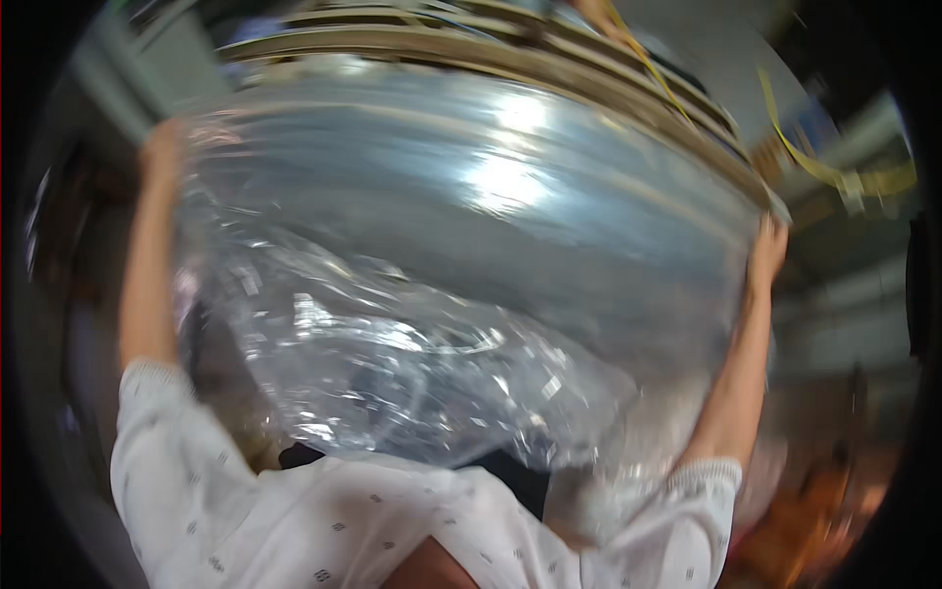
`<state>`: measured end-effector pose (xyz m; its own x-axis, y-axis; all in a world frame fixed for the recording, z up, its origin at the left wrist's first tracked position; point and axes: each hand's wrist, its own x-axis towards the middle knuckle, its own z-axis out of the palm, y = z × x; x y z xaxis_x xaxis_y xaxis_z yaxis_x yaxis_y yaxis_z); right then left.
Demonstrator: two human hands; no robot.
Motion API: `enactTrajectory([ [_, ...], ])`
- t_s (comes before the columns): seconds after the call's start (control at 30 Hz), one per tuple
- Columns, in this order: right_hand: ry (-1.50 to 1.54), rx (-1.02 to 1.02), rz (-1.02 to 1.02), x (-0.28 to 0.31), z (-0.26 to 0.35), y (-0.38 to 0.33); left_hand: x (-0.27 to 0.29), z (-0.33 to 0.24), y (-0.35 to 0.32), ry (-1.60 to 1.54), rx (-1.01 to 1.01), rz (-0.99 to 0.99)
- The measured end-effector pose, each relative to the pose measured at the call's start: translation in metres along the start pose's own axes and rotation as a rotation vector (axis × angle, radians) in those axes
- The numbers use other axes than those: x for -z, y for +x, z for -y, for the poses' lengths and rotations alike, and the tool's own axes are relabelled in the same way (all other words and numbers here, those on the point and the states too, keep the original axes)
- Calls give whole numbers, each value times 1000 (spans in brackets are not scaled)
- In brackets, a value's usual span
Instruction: Wrapping a large dark grey foam or rubber part in plastic protective film.
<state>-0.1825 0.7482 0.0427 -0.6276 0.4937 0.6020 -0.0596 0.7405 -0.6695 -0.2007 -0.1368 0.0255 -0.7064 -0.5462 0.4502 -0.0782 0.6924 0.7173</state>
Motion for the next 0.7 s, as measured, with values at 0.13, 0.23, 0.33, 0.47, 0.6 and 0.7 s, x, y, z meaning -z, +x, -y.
enactTrajectory([
  [0.13, -87, -71, -27, -2, -119, -21, -108, 14, -3, -369, -89, -79],
  [0.23, -22, 8, 36, -26, -102, -19, -100, 20, 4, -465, -31, -69],
  [0.33, -98, -29, 117, -33, -96, -10, -113, 17, 16, -370, 15, -29],
  [0.47, -142, -44, 88, -26, -114, 4, -146, 1, 28, -408, 11, -9],
  [0.6, -155, -30, 105, -35, -109, 11, -143, -4, 32, -362, 4, -50],
  [0.7, -116, -23, 92, -39, -112, 15, -148, 2, 39, -257, -4, -121],
])
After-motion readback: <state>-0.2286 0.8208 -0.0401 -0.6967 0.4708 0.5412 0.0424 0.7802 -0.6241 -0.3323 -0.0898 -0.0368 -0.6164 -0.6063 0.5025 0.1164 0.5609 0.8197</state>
